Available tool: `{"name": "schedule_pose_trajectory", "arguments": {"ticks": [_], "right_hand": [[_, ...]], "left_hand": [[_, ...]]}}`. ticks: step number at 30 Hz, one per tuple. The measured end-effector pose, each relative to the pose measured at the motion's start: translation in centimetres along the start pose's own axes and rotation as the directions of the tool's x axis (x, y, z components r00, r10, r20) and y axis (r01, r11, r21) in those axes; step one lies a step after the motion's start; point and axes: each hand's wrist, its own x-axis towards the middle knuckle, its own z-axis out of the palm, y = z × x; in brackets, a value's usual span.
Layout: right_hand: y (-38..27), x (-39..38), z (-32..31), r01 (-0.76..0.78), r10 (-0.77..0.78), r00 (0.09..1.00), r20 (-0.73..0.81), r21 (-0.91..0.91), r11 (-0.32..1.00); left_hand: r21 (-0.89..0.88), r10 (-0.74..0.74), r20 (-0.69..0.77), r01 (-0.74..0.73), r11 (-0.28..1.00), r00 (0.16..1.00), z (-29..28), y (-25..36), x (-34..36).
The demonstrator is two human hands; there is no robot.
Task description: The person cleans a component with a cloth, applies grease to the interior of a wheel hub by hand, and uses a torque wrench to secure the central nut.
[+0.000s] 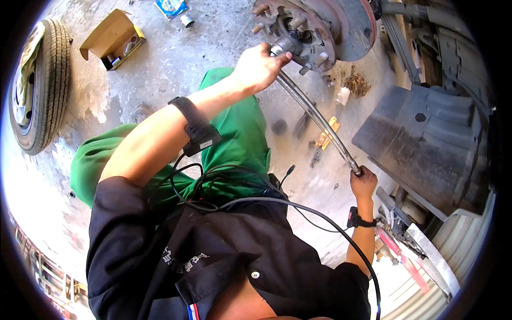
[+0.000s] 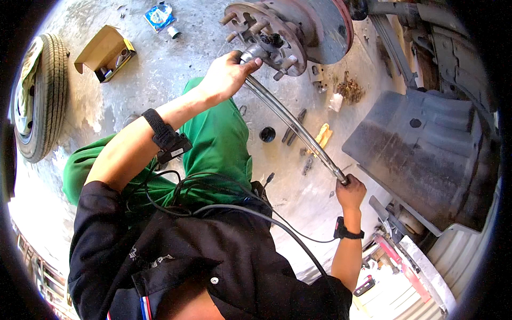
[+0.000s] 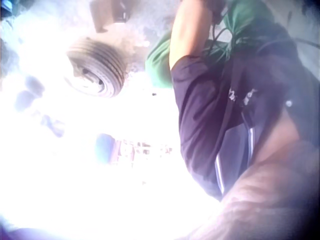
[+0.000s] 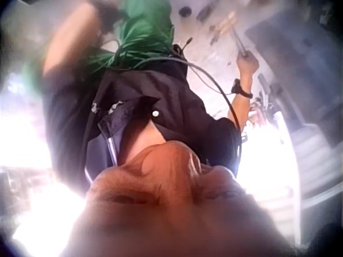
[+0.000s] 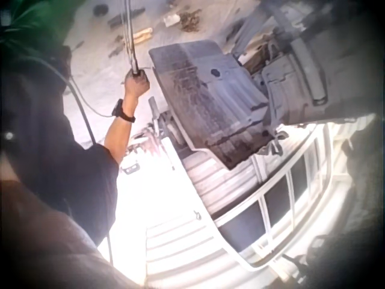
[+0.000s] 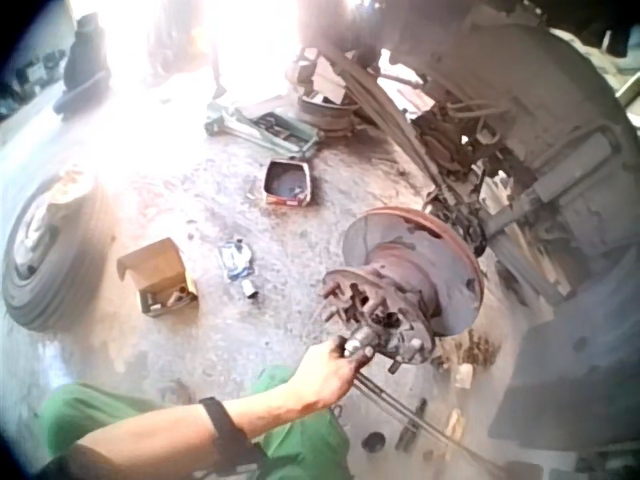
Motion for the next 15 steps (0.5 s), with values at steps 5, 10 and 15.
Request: {"name": "schedule_pose_trajectory", "arguments": {"ticks": [5, 10, 15], "right_hand": [[1.0, -1.5, -7.5, 0.008, -0.065, 0.981, -0.182, -0.297, 0.955], [-4.0, -0.1, -20.4, -0.129, 0.064, 0.981, -0.185, -0.365, 0.922], [-5.0, -0.3, -30.7, 0.150, -0.399, 0.859, -0.319, -0.588, 0.795]], "left_hand": [[-0.326, -0.154, 0.079, 0.171, 0.930, 0.985, 0.6, -1.9, 3.1], [-0.588, -0.264, 0.185, 0.322, 0.742, 0.947, 0.4, 0.0, 2.3], [-0.680, -0.301, 0.248, 0.387, 0.623, 0.921, -0.3, 1.1, 3.4]]}}
